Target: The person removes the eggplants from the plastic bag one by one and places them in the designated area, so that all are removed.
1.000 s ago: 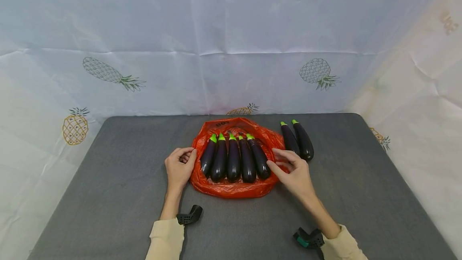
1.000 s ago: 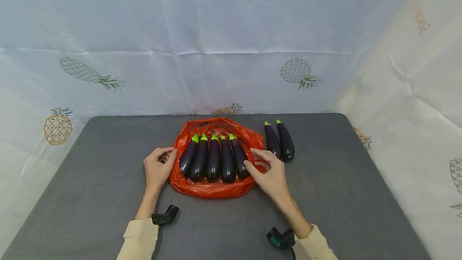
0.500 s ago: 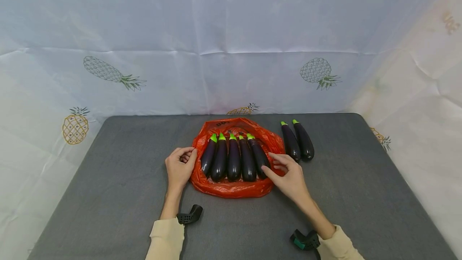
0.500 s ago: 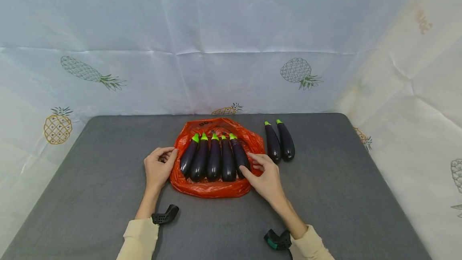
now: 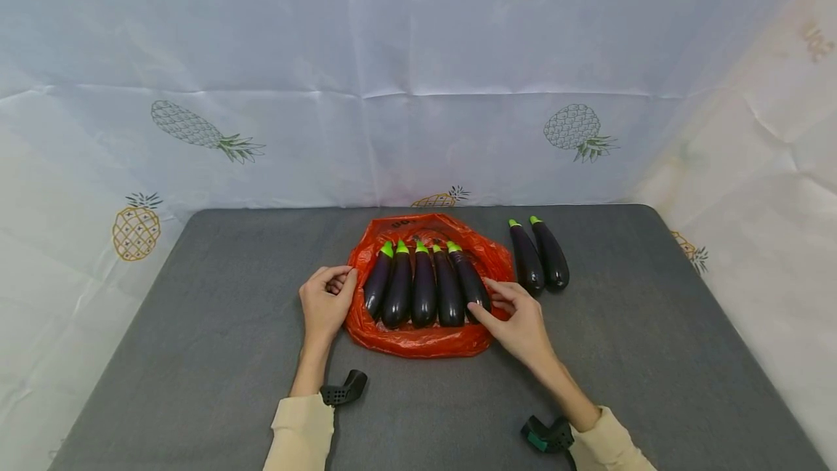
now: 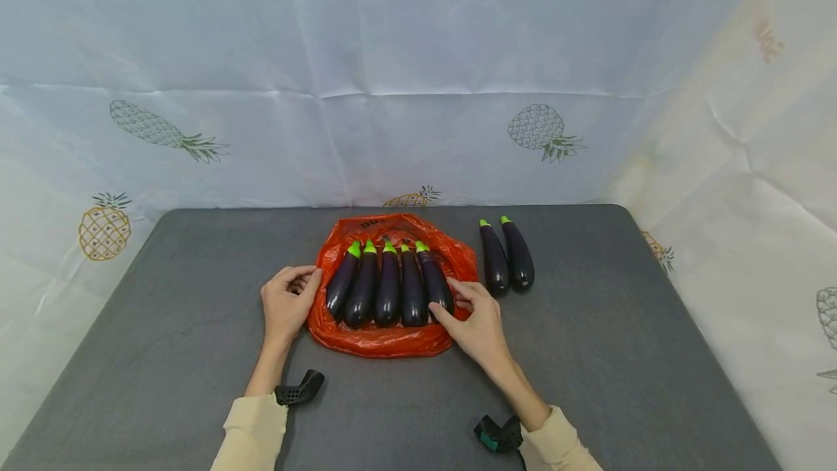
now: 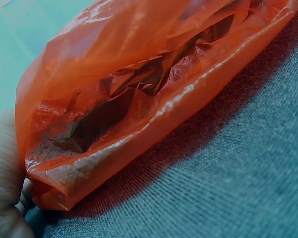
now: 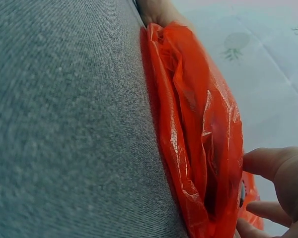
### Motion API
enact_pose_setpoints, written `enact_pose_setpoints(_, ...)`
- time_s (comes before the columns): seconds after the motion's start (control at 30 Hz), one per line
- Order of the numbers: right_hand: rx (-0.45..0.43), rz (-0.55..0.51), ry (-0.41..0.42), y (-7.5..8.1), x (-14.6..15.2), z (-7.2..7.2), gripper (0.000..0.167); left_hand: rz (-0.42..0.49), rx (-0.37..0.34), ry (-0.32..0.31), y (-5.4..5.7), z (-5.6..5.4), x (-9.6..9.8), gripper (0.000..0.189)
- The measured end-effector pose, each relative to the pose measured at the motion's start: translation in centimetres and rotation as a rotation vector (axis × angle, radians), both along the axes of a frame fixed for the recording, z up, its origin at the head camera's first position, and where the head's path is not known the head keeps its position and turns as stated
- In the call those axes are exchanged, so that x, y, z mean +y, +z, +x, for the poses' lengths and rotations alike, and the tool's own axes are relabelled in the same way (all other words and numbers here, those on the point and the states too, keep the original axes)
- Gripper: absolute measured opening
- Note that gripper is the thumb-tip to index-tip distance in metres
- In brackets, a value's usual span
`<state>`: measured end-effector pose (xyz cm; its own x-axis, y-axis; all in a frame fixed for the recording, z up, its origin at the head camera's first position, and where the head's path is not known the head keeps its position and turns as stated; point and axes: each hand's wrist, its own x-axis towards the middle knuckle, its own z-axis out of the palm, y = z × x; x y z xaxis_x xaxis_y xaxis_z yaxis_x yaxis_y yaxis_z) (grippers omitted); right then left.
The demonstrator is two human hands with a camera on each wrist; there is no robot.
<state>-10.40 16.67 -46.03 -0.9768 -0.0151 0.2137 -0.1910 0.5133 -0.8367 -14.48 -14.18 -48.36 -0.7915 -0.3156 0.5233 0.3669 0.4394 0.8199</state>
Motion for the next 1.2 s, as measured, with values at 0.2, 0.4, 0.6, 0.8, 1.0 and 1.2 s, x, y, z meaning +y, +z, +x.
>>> enact_pose_setpoints(0.2,0.005,0.005,-0.002,0.0,-0.2,-0.1,0.054,-0.002,-0.019,-0.015,-1.9,-0.8,-0.9,0.006)
enact_pose_setpoints(0.4,0.003,0.035,-0.005,0.0,-0.3,-0.2,0.054,-0.019,-0.026,-0.009,-1.8,-0.8,-0.9,0.004)
enact_pose_setpoints(0.6,-0.015,0.047,0.000,-0.1,-0.3,-0.2,0.054,-0.021,-0.026,-0.012,-1.8,-0.8,-0.9,0.004)
enact_pose_setpoints(0.8,-0.025,0.031,-0.013,-0.1,-0.2,-0.3,0.052,-0.014,-0.021,-0.014,-1.8,-0.8,-0.9,0.004)
enact_pose_setpoints(1.0,-0.053,0.012,-0.035,0.0,-0.2,-0.2,0.051,-0.017,-0.008,-0.015,-2.0,-0.9,-1.0,0.005)
enact_pose_setpoints(1.2,-0.058,-0.012,-0.037,-0.1,-0.1,-0.1,0.051,-0.020,-0.005,-0.016,-2.1,-0.9,-1.0,0.006)
